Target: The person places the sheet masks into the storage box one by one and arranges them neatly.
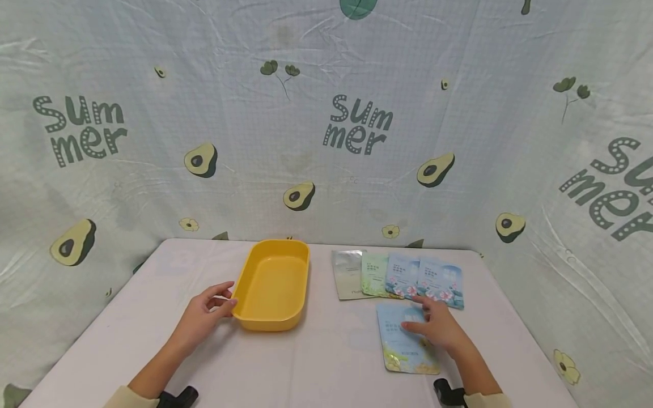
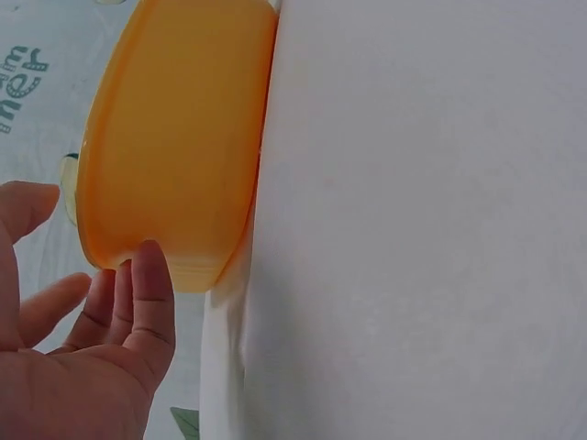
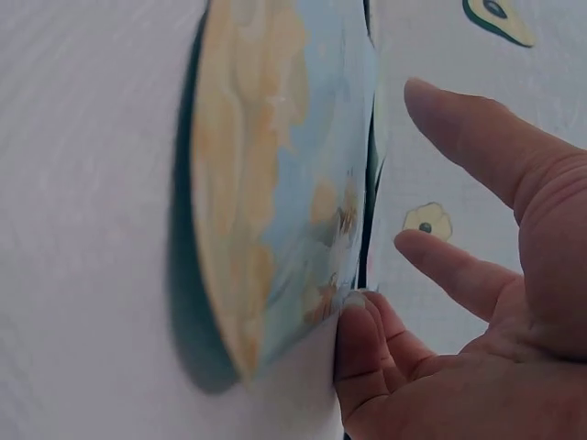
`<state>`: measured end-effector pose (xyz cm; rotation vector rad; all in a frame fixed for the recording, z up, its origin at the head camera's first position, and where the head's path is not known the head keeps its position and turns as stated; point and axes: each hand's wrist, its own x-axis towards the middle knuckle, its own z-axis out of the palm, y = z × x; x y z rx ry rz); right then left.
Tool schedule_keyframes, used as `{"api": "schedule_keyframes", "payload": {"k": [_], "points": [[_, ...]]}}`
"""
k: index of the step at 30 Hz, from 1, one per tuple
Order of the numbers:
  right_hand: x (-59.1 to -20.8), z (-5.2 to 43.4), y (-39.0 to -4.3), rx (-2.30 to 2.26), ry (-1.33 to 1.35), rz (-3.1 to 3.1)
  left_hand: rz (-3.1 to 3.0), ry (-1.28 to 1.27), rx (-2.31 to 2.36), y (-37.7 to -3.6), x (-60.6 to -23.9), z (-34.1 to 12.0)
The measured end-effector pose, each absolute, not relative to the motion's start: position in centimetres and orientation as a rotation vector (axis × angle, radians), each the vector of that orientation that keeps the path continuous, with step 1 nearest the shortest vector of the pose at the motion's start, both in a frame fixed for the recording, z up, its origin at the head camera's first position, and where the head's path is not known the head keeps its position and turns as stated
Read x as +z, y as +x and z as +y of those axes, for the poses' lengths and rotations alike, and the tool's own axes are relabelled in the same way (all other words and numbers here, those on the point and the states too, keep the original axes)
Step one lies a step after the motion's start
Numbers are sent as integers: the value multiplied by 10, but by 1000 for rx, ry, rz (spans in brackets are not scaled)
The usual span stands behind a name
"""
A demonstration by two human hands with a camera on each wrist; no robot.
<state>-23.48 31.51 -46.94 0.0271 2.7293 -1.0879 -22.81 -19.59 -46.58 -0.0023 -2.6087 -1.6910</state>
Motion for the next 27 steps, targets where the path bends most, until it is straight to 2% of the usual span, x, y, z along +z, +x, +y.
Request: {"api": "schedule_keyframes", "payload": {"k": [27], "points": [[-465, 326, -244, -1030, 5, 2722, -2360, 123, -2265, -238, -473, -202]]}}
